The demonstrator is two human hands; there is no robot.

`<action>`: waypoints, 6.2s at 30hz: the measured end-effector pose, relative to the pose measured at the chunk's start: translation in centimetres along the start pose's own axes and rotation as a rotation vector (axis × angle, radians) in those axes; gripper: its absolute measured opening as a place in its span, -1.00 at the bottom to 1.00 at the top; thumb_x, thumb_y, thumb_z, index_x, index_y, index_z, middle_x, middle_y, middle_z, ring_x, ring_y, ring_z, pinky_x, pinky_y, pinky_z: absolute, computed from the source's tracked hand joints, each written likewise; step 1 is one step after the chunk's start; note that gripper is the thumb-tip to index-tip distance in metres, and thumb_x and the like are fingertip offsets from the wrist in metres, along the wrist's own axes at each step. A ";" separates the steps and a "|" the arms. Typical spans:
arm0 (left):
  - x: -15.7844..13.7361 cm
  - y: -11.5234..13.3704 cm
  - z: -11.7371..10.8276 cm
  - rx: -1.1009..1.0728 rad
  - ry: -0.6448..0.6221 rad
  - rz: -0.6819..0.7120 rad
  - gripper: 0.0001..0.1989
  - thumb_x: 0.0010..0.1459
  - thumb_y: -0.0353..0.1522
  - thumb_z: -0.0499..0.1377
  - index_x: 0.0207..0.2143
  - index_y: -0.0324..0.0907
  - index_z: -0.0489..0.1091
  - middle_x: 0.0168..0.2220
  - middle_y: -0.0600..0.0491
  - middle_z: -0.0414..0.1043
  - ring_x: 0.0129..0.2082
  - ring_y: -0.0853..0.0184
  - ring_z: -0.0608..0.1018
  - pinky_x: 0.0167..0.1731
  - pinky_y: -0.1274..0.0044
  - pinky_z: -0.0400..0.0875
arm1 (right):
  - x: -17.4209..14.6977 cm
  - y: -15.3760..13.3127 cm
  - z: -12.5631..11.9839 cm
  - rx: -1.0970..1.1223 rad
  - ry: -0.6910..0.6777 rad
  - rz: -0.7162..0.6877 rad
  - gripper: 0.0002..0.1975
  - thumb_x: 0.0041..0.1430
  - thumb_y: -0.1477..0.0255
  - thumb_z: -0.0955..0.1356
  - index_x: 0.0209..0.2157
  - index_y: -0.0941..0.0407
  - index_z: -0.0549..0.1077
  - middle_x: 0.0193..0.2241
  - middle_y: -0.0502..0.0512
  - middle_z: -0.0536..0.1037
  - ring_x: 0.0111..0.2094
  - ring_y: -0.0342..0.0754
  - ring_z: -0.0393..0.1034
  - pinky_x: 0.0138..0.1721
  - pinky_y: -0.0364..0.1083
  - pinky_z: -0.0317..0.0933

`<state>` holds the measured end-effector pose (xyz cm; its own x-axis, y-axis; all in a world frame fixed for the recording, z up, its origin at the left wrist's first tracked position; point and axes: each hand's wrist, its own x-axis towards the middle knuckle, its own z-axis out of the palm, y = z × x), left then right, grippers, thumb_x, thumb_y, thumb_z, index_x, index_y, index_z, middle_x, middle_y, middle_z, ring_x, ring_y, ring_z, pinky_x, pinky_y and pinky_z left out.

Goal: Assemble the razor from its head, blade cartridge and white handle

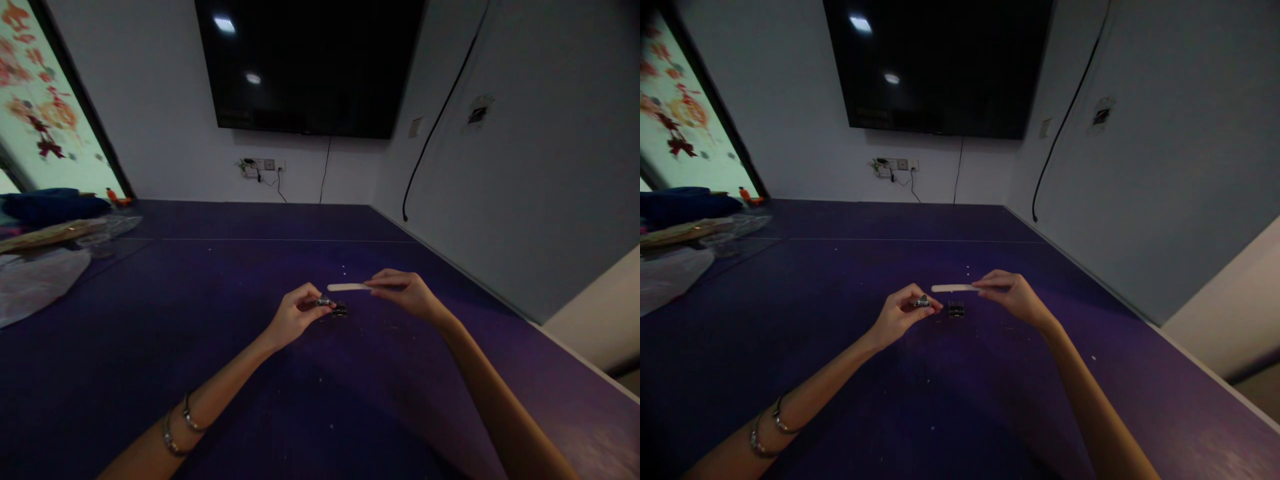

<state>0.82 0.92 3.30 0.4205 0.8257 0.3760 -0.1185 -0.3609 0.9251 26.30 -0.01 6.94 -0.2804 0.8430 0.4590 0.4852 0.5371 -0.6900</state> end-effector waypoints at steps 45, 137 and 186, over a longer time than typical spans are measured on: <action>0.1 -2.6 0.1 0.081 0.251 -0.007 -0.73 0.12 -0.19 0.06 -0.39 -0.23 0.33 -0.60 0.17 0.17 -0.63 0.49 0.19 -0.61 0.61 0.06 | -4.0 -6.8 11.1 1.287 0.114 0.700 -0.71 0.04 0.28 0.36 -0.21 0.13 0.37 -0.71 -0.20 0.12 -0.75 -0.35 -0.19 -0.75 -0.30 -0.38; -0.3 -2.0 0.8 -0.018 0.202 -0.056 -0.70 0.11 -0.17 0.06 -0.36 -0.24 0.35 -0.57 0.13 0.26 -0.58 0.47 0.30 -0.60 0.62 0.13 | 0.6 0.1 6.2 -0.216 0.334 0.390 -0.39 0.07 -0.05 0.15 -0.79 0.13 0.14 -0.79 -0.05 0.09 -0.70 -0.21 0.00 -0.63 -0.16 -0.18; -2.4 -1.0 2.9 -0.764 -0.103 -0.305 -0.72 0.16 -0.22 0.03 -0.48 -0.25 0.27 -0.73 0.22 -0.01 -0.76 0.58 -0.04 -0.82 0.74 -0.10 | 0.3 -0.3 7.8 -0.068 0.454 0.120 -0.51 0.14 0.21 0.21 -0.77 0.14 0.16 -0.77 -0.08 0.08 -0.68 -0.23 -0.03 -0.62 -0.18 -0.12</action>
<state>2.55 -1.93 1.30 0.6088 0.7825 0.1306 -0.5492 0.2969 0.7811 19.58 0.31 2.88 0.1640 0.7929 0.5869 0.5498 0.4205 -0.7217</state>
